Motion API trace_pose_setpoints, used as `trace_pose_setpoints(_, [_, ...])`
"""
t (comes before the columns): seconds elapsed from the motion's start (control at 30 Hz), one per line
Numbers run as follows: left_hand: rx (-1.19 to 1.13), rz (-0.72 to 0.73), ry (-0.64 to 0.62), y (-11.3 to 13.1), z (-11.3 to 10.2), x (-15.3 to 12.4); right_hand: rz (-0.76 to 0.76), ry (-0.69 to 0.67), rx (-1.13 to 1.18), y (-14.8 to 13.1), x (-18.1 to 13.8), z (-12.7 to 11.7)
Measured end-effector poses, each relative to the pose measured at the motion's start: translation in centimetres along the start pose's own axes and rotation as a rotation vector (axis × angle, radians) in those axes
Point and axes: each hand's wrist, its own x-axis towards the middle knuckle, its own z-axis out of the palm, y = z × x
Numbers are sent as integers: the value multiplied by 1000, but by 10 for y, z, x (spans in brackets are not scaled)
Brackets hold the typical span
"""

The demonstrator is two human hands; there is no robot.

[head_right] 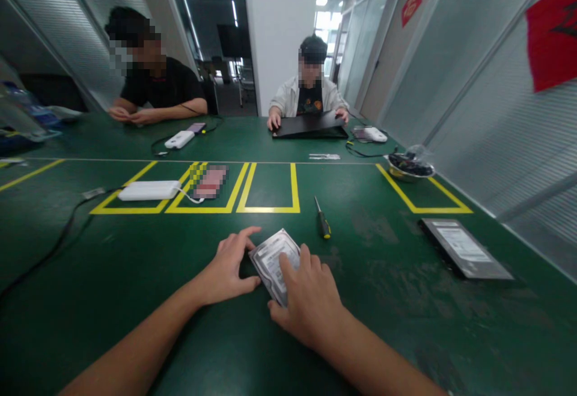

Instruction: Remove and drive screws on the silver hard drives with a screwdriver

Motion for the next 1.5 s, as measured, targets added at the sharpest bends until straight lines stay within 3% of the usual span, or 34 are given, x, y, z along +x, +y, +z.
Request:
trace_pose_setpoints(1.1, [-13, -20, -30, -6, 1, 1, -36, 176, 150, 24, -2, 6])
trace_pose_setpoints(1.5, [9, -11, -20, -4, 2, 0, 67, 292, 135, 85, -35, 3])
